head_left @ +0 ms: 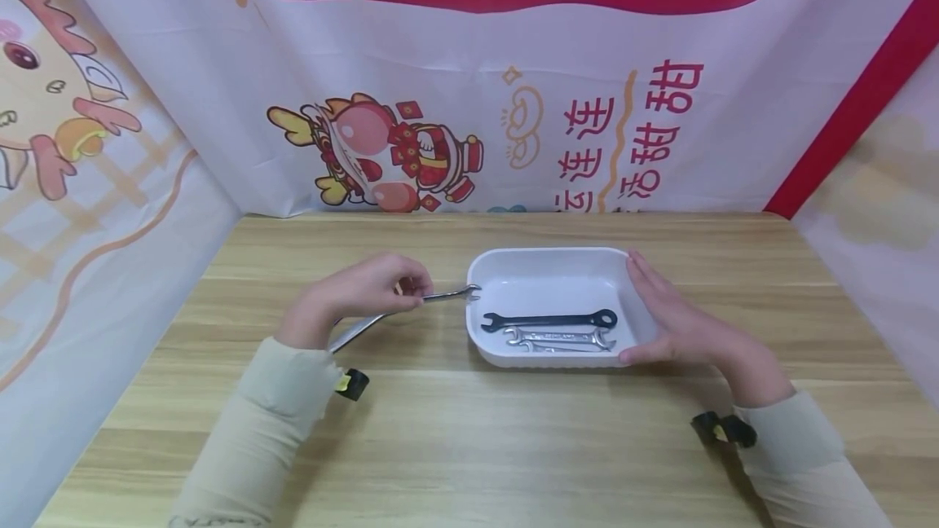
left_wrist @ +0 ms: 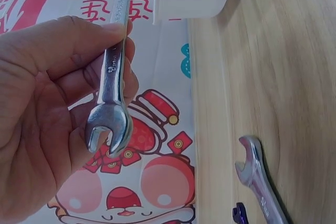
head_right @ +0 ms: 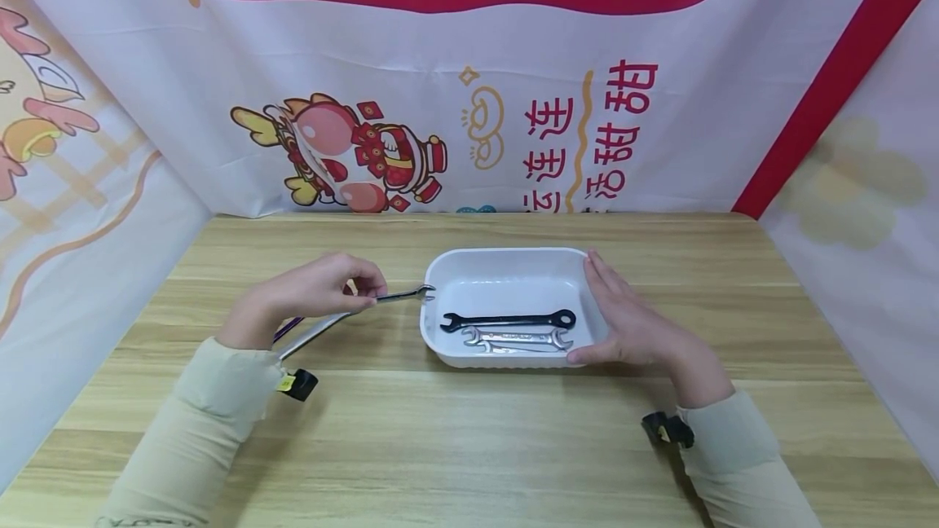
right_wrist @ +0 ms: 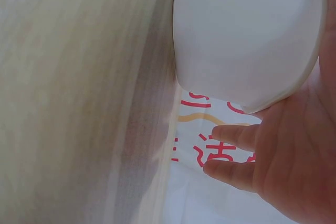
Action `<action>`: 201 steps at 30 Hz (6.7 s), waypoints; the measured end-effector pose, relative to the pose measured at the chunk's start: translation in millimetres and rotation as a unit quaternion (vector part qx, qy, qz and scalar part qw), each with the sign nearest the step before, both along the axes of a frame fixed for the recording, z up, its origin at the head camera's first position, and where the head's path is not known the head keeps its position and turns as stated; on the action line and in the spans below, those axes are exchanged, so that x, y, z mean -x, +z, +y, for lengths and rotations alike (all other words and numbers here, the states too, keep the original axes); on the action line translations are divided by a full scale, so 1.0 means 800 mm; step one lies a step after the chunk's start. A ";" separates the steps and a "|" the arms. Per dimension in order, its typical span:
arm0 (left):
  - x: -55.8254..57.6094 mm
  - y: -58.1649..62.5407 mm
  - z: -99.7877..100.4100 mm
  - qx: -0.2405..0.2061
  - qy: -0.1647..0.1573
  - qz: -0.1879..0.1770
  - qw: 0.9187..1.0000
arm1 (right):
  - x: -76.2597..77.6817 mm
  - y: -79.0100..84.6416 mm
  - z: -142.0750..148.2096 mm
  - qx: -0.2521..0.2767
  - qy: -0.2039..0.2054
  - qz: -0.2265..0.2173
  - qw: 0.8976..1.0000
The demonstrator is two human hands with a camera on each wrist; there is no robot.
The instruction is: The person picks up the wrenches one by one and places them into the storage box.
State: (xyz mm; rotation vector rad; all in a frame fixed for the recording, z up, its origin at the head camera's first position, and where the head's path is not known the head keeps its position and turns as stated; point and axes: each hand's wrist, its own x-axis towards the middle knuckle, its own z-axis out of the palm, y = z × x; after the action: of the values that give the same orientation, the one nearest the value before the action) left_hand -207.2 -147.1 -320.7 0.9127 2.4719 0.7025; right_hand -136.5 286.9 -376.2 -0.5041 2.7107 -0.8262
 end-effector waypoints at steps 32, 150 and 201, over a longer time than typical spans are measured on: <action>0.011 -0.006 0.051 -0.051 -0.023 -0.020 0.998 | -0.001 0.000 0.001 -0.005 0.003 0.005 1.000; 0.054 -0.084 0.189 0.022 -0.110 0.014 0.994 | -0.003 -0.001 -0.002 -0.002 0.000 0.016 1.000; 0.023 -0.025 0.101 -0.085 -0.022 0.050 0.995 | -0.005 0.000 -0.004 0.005 0.004 0.016 1.000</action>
State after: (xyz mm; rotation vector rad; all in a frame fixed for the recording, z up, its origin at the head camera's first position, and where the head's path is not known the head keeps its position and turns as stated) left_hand -225.7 -66.4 -340.9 1.0847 2.5000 0.8830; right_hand -132.2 283.9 -376.5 -0.5337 2.7340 -0.8376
